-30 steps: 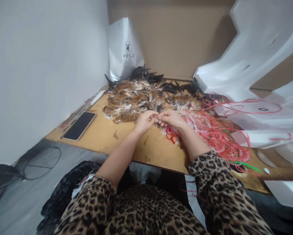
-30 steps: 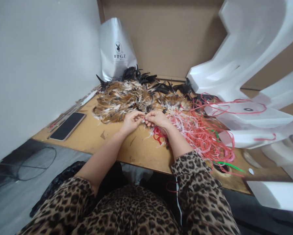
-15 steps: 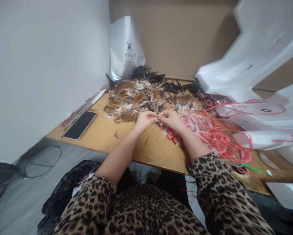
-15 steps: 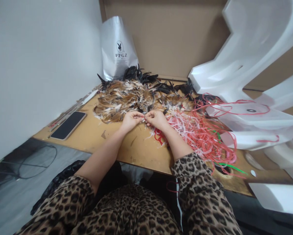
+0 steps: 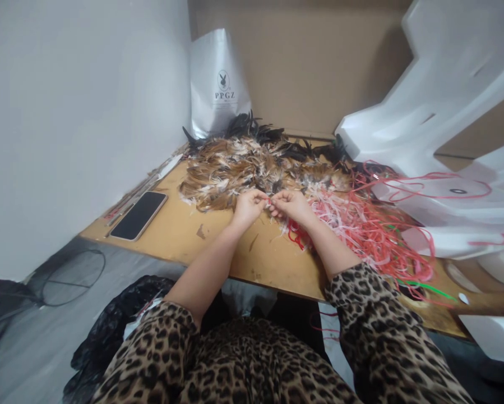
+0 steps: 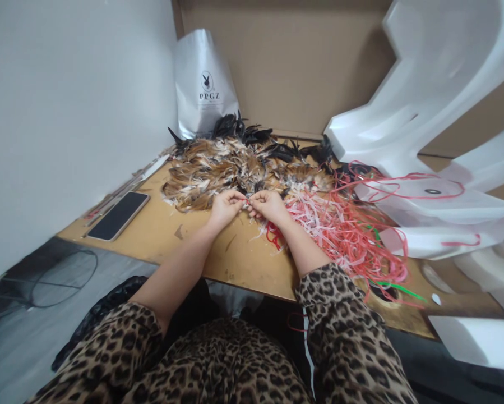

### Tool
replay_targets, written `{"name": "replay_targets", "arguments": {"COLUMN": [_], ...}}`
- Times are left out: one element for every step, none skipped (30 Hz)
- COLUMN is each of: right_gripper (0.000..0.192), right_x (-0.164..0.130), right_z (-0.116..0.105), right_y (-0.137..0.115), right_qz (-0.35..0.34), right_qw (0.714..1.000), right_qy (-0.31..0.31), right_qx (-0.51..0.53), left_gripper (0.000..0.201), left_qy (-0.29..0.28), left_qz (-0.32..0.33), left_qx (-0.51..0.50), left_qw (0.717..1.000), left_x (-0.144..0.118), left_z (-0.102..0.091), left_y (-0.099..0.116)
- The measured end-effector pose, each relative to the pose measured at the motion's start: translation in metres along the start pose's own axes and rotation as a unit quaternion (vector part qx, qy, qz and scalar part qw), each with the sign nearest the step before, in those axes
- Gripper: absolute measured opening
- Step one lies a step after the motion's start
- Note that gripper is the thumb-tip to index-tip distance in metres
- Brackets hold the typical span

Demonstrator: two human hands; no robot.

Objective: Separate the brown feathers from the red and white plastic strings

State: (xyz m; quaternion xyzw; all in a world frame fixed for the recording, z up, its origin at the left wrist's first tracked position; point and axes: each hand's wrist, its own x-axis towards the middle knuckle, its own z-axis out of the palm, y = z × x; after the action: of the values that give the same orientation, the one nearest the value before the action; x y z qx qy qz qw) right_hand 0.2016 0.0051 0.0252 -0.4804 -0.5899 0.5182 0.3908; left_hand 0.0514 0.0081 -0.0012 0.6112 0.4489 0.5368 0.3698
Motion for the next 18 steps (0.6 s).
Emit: {"name": "replay_targets", "arguments": {"right_gripper": [0.022, 0.022, 0.021, 0.022, 0.022, 0.023, 0.023, 0.023, 0.024, 0.025, 0.025, 0.026, 0.027, 0.028, 0.029, 0.029, 0.029, 0.03], "right_x": [-0.0001, -0.0002, -0.0003, -0.0004, -0.0005, -0.0006, -0.0006, -0.0006, -0.0006, -0.0005, -0.0005, -0.0005, -0.0006, -0.0007, -0.0009, -0.0011, -0.0012, -0.0013], "right_z": [-0.0004, -0.0009, -0.0013, -0.0017, -0.002, -0.0023, -0.0026, -0.0028, -0.0031, -0.0034, -0.0037, -0.0041, -0.0044, -0.0047, -0.0049, -0.0049, -0.0048, -0.0045], "right_y": [-0.0004, -0.0006, -0.0007, -0.0008, -0.0008, -0.0007, -0.0006, -0.0003, -0.0001, 0.0003, 0.0006, 0.0008, 0.001, 0.001, 0.0009, 0.0007, 0.0004, 0.0003], "right_qz": [0.003, 0.005, 0.006, 0.007, 0.007, 0.007, 0.007, 0.006, 0.005, 0.004, 0.002, 0.0, -0.003, -0.006, -0.012, -0.017, -0.022, -0.026], "right_qw": [1.0, 1.0, 1.0, 1.0, 1.0, 1.0, 1.0, 1.0, 1.0, 1.0, 1.0, 1.0, 1.0, 1.0, 1.0, 0.999, 0.999, 0.999], "right_qy": [0.0, 0.001, 0.001, 0.0, 0.0, 0.0, -0.002, -0.004, -0.008, -0.012, -0.015, -0.018, -0.02, -0.021, -0.021, -0.022, -0.022, -0.02], "right_qx": [0.004, 0.007, 0.01, 0.012, 0.012, 0.01, 0.007, 0.005, 0.002, -0.001, -0.004, -0.007, -0.009, -0.013, -0.018, -0.023, -0.029, -0.036], "left_gripper": [0.008, 0.008, 0.008, 0.009, 0.009, 0.009, 0.009, 0.009, 0.01, 0.01, 0.011, 0.011, 0.011, 0.012, 0.012, 0.012, 0.011, 0.011], "left_qy": [0.002, 0.004, 0.003, 0.002, 0.0, -0.002, -0.004, -0.007, -0.009, -0.012, -0.014, -0.016, -0.017, -0.018, -0.019, -0.019, -0.018, -0.018], "left_qz": [0.013, 0.024, 0.034, 0.042, 0.049, 0.054, 0.058, 0.062, 0.065, 0.068, 0.069, 0.07, 0.07, 0.069, 0.068, 0.068, 0.068, 0.068], "left_qx": [0.008, 0.015, 0.023, 0.028, 0.034, 0.04, 0.045, 0.05, 0.053, 0.056, 0.058, 0.06, 0.063, 0.065, 0.067, 0.069, 0.07, 0.071], "left_qw": [1.0, 1.0, 0.999, 0.999, 0.998, 0.998, 0.997, 0.997, 0.996, 0.996, 0.996, 0.996, 0.995, 0.995, 0.995, 0.995, 0.995, 0.995], "left_x": [0.0003, 0.0006, 0.0007, 0.0007, 0.0007, 0.0005, 0.0002, 0.0, -0.0003, -0.0005, -0.0006, -0.0007, -0.0007, -0.0007, -0.0006, -0.0005, -0.0004, -0.0003], "left_z": [0.0001, 0.0001, 0.0001, -0.0001, -0.0004, -0.0007, -0.001, -0.0014, -0.0018, -0.0021, -0.0024, -0.0025, -0.0027, -0.0027, -0.0027, -0.0026, -0.0025, -0.0023], "left_y": [-0.0014, -0.0026, -0.0035, -0.0042, -0.0046, -0.0048, -0.0049, -0.0049, -0.0049, -0.0049, -0.0049, -0.0049, -0.0049, -0.0049, -0.0049, -0.0048, -0.0047, -0.0047]}}
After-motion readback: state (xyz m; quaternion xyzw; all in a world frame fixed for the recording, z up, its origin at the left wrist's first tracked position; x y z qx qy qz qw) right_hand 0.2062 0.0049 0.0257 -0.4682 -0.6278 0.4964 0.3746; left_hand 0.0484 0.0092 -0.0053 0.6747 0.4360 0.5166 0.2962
